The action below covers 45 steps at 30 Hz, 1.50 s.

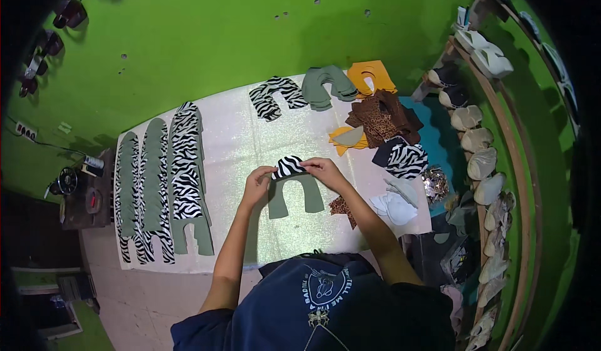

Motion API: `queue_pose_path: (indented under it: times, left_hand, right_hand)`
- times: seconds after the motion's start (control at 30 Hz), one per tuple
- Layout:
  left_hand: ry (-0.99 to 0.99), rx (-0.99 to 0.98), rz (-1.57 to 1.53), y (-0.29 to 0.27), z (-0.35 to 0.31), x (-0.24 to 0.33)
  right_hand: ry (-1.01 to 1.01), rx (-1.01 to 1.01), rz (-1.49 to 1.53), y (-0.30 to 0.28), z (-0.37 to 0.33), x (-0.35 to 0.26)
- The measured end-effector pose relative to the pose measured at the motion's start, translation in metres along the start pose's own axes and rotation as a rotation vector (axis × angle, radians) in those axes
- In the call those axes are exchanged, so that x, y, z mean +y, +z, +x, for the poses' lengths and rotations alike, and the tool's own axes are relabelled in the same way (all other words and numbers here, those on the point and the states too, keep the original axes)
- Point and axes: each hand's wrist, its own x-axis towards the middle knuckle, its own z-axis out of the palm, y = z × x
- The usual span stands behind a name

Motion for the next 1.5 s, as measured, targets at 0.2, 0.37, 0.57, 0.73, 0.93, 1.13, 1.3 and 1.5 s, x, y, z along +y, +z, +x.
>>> queue_pose_path:
  times: [0.2, 0.37, 0.57, 0.73, 0.93, 1.13, 1.3, 1.5]
  left_hand:
    - [0.016, 0.168, 0.179, 0.009, 0.002, -0.019]
    - [0.048, 0.311, 0.323, 0.019, 0.003, -0.015]
    - [0.072, 0.402, 0.372, 0.028, 0.000, -0.019]
    - [0.109, 0.440, 0.480, 0.026, -0.004, -0.021]
    - [0.102, 0.386, 0.714, 0.038, -0.029, -0.002]
    - [0.056, 0.297, 0.838, 0.053, -0.050, 0.011]
    - [0.076, 0.298, 0.880, 0.059, -0.056, 0.008]
    - [0.103, 0.303, 0.898, 0.059, -0.056, 0.006]
  right_hand:
    - [-0.047, 0.022, -0.184, 0.009, 0.003, 0.012]
    - [-0.106, 0.083, -0.304, 0.011, 0.001, 0.015]
    - [-0.104, 0.105, -0.224, 0.010, 0.002, 0.025]
    - [-0.008, 0.119, -0.125, 0.014, 0.006, 0.033]
    - [-0.015, 0.114, -0.112, 0.011, 0.005, 0.035]
    - [-0.068, 0.127, -0.106, 0.010, 0.003, 0.034]
    - [-0.003, 0.107, -0.029, 0.008, 0.004, 0.033]
    - [0.005, 0.109, 0.008, 0.008, 0.006, 0.040]
